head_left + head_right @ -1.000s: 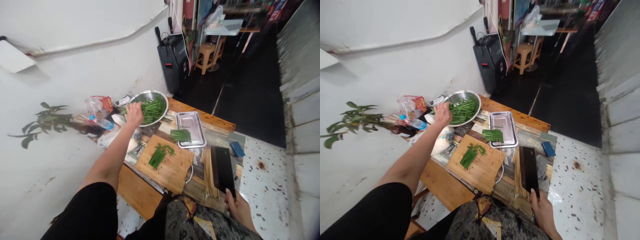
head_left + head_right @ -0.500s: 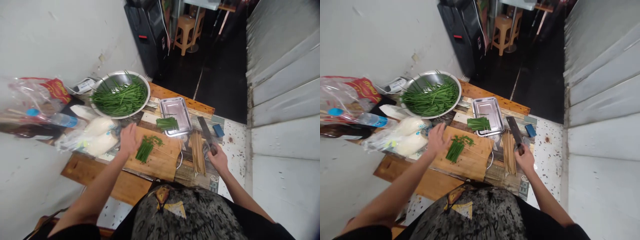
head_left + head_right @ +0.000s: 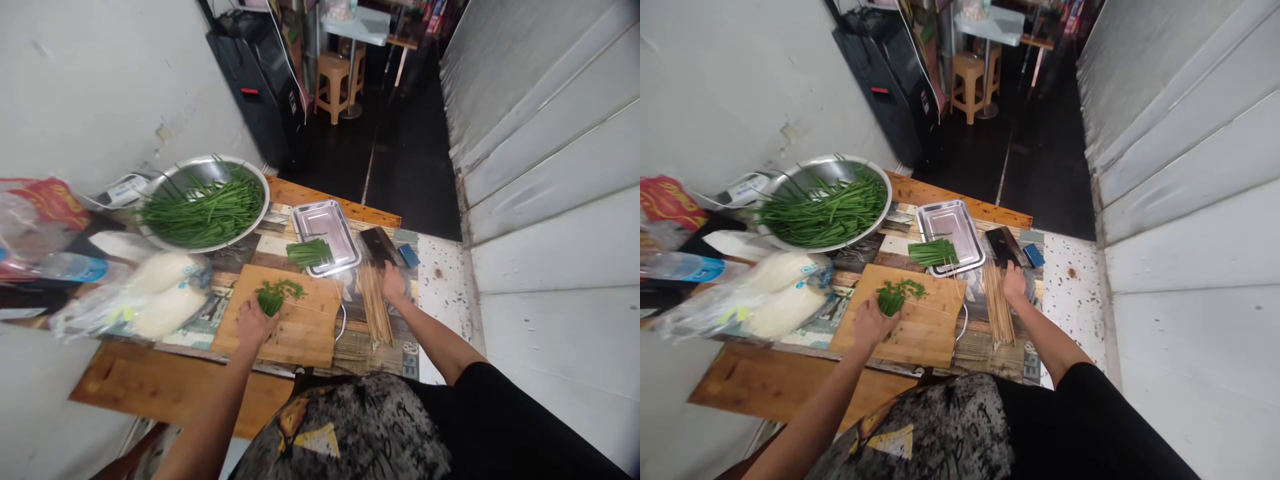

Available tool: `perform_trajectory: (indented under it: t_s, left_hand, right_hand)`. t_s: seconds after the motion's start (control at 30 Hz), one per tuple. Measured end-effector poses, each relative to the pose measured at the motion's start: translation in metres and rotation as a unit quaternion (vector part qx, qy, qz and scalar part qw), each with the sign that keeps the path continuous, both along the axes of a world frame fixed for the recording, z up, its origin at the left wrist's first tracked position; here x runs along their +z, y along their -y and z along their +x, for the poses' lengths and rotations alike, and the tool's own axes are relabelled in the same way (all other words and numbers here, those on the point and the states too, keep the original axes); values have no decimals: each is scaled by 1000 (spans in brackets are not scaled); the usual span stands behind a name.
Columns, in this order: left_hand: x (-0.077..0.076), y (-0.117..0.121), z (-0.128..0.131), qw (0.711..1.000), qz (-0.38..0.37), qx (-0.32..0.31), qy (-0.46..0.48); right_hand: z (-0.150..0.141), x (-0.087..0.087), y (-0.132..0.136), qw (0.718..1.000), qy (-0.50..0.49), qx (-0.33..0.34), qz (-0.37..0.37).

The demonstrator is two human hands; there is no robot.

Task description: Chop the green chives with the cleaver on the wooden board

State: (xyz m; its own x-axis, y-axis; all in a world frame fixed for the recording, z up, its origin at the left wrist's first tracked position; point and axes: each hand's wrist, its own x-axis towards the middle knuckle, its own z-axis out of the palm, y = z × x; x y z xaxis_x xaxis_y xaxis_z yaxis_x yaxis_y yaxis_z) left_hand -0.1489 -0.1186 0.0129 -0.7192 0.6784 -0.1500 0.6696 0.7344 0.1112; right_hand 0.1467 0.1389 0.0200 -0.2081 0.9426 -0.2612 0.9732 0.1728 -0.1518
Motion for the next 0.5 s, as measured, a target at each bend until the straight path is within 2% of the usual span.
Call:
perform_trajectory:
  t_s: [0.17, 0.27, 0.4, 0.5]
  left_hand:
    - [-4, -7, 4, 999, -24, 30, 2]
    - [-9, -7, 4, 999, -9, 43, 3]
    - [-11, -3, 5, 996, 32, 73, 29]
    - [-2, -1, 6, 991, 57, 94, 70]
  right_hand:
    - [8, -12, 3, 1000, -11, 12, -2]
    - [12, -13, 7, 999, -39, 13, -18]
    - [14, -4, 7, 993, -104, -1, -51]
    - [2, 5, 7, 986, -149, -13, -74]
